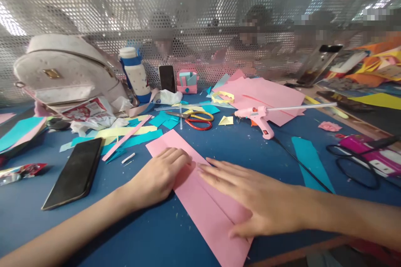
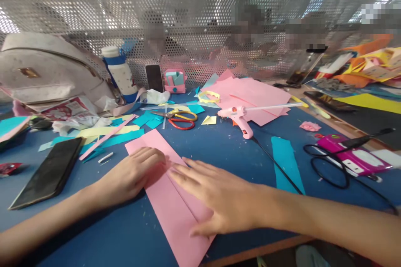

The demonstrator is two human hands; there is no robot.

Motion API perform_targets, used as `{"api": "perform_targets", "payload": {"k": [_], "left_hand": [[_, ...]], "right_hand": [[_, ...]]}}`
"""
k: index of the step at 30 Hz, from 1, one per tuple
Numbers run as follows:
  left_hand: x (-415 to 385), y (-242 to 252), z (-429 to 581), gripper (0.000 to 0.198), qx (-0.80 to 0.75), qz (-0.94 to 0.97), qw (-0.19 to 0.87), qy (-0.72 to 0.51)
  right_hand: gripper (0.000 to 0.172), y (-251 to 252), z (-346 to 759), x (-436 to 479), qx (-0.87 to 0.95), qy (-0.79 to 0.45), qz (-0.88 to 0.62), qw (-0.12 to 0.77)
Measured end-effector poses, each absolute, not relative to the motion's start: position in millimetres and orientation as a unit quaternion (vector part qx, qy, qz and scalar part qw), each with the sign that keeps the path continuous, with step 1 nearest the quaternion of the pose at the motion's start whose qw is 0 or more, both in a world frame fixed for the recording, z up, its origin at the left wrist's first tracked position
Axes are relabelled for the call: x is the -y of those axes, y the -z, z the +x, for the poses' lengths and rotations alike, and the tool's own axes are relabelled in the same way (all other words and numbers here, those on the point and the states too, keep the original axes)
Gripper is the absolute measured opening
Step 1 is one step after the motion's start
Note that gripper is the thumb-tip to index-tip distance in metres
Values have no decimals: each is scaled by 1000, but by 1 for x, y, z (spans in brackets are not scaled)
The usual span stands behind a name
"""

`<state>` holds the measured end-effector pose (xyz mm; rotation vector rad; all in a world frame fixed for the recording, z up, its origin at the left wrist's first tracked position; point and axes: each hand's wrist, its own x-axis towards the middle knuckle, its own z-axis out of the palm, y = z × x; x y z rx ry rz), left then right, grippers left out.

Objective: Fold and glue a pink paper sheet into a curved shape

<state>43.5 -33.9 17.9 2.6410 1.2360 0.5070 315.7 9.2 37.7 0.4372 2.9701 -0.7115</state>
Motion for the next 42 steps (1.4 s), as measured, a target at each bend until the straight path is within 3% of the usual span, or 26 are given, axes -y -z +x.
{"api": "perform_targets", "payload": {"k": [6, 12, 19, 24, 27, 30, 35, 39, 42], "left_hand": [[24, -13, 38, 33, -394, 907, 44, -141], [24, -14, 39, 31, -384, 908, 41, -163], [35, -27, 31, 36, -372, 910, 77, -163], [52, -42, 16, 21, -357, 919, 85, -142], [62, -39, 7, 30, -325, 933, 44, -144], [70, -29, 4, 33, -294, 941, 11, -168], [76, -22, 1, 19, -286, 936, -27, -203], [77, -31, -9, 31, -312, 927, 5, -206], [74, -38, -14, 29, -350, 905, 20, -240]], "right_hand": [[77, -37, 308, 18, -964, 195, 178, 40], [79, -38, 303, 18, -976, 138, 166, 4], [59, -39, 303, 8, -976, 147, 158, -21], [71, -38, 299, 2, -977, 133, 164, -25], [64, -37, 288, -1, -990, 85, 99, -49], [29, -39, 271, -10, -997, -11, -38, -73], [36, -42, 253, -35, -964, -156, -193, -97], [34, -41, 255, -44, -956, -174, -206, -115], [35, -39, 259, -42, -953, -161, -215, -144]]}}
